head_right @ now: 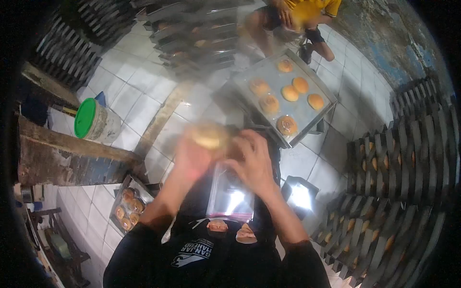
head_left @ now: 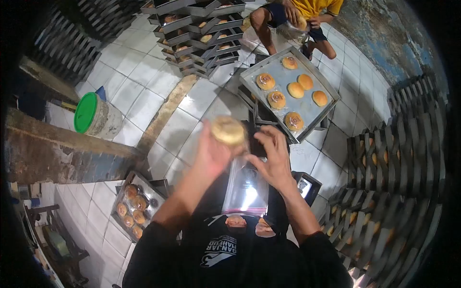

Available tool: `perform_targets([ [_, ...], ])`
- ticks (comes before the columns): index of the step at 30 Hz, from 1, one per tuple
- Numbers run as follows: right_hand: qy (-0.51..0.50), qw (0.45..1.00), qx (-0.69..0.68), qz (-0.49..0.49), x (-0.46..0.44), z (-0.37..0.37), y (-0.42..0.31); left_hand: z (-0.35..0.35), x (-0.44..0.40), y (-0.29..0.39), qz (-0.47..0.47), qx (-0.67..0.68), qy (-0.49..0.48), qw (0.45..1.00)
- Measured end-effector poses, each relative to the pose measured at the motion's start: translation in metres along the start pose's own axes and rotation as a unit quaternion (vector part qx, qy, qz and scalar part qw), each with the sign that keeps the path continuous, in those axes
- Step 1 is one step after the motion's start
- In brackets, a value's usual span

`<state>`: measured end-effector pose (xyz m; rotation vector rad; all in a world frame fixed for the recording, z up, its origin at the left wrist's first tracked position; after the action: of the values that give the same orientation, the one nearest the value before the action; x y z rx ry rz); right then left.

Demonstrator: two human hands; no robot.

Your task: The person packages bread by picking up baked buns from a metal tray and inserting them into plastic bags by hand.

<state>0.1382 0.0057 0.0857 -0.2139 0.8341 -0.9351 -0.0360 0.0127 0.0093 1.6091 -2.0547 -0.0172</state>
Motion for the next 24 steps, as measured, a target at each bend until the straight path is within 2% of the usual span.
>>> perform_targets([
  [2, -0.001, 0.991, -0.096, 0.094, 0.008, -0.003, -0.009, -0.013, 0.019, -0.018, 0.103, -0.022, -0.046, 0.993],
  [4, -0.011, 0.991, -0.103, 0.086, -0.001, -0.002, -0.01, -0.002, 0.012, 0.0, -0.011, -0.22, 0.06, 0.974],
  [5, -0.026, 0.991, -0.129, -0.013, -0.007, -0.009, 0.008, -0.001, 0.005, 0.011, -0.079, -0.311, 0.105, 0.941],
  [6, -0.043, 0.981, -0.154, -0.11, -0.006, -0.021, 0.028, -0.002, 0.001, 0.007, -0.074, -0.322, 0.083, 0.94],
  [7, -0.023, 0.971, -0.188, -0.144, -0.005, -0.034, 0.044, -0.001, -0.001, 0.002, -0.073, -0.333, 0.061, 0.938],
  [8, -0.027, 0.973, -0.177, -0.143, -0.006, -0.039, 0.049, -0.001, -0.006, -0.002, -0.077, -0.344, 0.039, 0.935],
  [10, -0.024, 0.977, -0.154, -0.142, 0.0, -0.044, 0.054, 0.002, -0.014, -0.001, -0.227, -0.436, 0.064, 0.869],
  [11, -0.005, 0.968, -0.194, -0.16, -0.001, -0.046, 0.052, -0.002, -0.016, 0.001, -0.296, -0.479, 0.09, 0.821],
  [12, -0.006, 0.972, -0.19, -0.139, -0.007, -0.046, 0.051, -0.003, -0.02, 0.002, -0.282, -0.449, 0.052, 0.846],
  [14, -0.013, 0.977, -0.181, -0.112, -0.01, -0.039, 0.046, -0.007, -0.029, 0.004, -0.374, -0.497, -0.001, 0.783],
  [15, -0.021, 0.969, -0.201, -0.14, -0.014, -0.038, 0.042, -0.009, -0.03, 0.003, -0.417, -0.519, -0.026, 0.746],
  [18, 0.01, 0.984, -0.15, -0.1, -0.031, -0.014, 0.019, -0.017, -0.021, 0.01, -0.307, -0.391, 0.045, 0.867],
  [19, 0.057, 0.985, -0.14, -0.081, -0.035, -0.006, 0.014, -0.028, -0.016, 0.02, -0.325, -0.45, 0.058, 0.83],
  [21, -0.012, 0.954, -0.217, -0.208, -0.046, -0.012, 0.04, -0.038, -0.005, 0.03, -0.336, -0.567, 0.081, 0.748],
  [22, -0.045, 0.927, -0.253, -0.273, -0.048, -0.015, 0.056, -0.029, -0.004, 0.032, -0.359, -0.566, 0.091, 0.736],
  [23, -0.051, 0.857, -0.373, -0.352, -0.049, -0.023, 0.073, -0.021, -0.008, 0.036, -0.39, -0.563, 0.1, 0.722],
  [24, -0.072, 0.837, -0.392, -0.375, -0.04, -0.023, 0.076, -0.016, -0.011, 0.041, -0.422, -0.557, 0.111, 0.707],
])
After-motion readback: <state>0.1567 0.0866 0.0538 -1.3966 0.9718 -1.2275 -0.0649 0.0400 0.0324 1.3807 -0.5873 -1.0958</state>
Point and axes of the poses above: each hand's wrist, its own x-axis away from the middle knuckle, its own z-axis out of the back of the hand, y = z × x, the point moved 4 cm from there along -x, towards the middle knuckle, and after that the axes turned 2 degrees about x, right-handed, at the moved point
